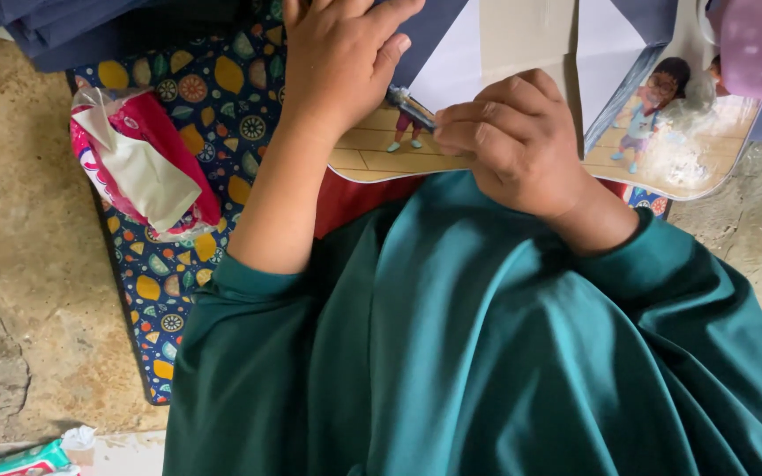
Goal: Assembling paper bags by applying glue to the edges and folding them into shape.
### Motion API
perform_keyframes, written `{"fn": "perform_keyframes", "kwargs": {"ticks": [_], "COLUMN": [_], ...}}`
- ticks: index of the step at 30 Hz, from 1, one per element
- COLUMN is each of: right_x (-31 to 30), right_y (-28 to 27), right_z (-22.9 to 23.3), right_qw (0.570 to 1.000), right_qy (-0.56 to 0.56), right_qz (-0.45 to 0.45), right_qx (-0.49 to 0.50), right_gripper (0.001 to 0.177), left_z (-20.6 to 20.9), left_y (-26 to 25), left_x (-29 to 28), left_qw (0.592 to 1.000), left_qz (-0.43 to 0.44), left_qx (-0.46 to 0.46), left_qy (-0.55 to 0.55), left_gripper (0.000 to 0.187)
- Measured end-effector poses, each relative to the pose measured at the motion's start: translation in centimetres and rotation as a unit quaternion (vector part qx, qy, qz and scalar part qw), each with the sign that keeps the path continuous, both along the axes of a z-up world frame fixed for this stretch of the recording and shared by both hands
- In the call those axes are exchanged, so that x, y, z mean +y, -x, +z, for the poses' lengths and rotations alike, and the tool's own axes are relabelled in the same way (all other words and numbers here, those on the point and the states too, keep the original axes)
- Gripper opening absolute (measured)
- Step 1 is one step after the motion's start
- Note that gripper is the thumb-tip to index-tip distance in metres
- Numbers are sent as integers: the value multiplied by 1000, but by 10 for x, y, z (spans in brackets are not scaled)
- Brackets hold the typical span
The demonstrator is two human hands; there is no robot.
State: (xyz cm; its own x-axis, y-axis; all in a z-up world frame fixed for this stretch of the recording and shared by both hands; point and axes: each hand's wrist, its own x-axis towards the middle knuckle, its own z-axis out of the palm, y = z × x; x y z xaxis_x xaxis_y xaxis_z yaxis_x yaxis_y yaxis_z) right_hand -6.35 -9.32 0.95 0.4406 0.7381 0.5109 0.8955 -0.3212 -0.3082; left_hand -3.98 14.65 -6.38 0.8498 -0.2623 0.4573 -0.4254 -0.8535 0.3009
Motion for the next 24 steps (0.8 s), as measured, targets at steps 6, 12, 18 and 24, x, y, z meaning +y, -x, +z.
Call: {"fn": "perform_keyframes", "kwargs": {"ticks": [6, 12, 18, 24], "right_x": [-27, -65, -97, -119], "right_y": [6, 32, 56, 68], "right_z": [11, 21, 22, 40], "right_qw": [997, 994, 990, 984], "right_qy": [67, 108, 136, 153], "right_qz": [13, -9, -33, -84], "right_qx": [-47, -19, 8, 23], "right_gripper": [22, 21, 24, 15], "left_z": [-3, -9, -15, -17], "left_y": [0, 0, -1, 0], "left_x": [-2, -1, -1, -1], "left_qw": [1000, 999, 998, 997], "left_qz": [5, 6, 5, 2], "left_qx": [-13, -34, -32, -44], "left_qy": [-20, -30, -50, -58], "left_gripper": [28, 30, 18, 11]}}
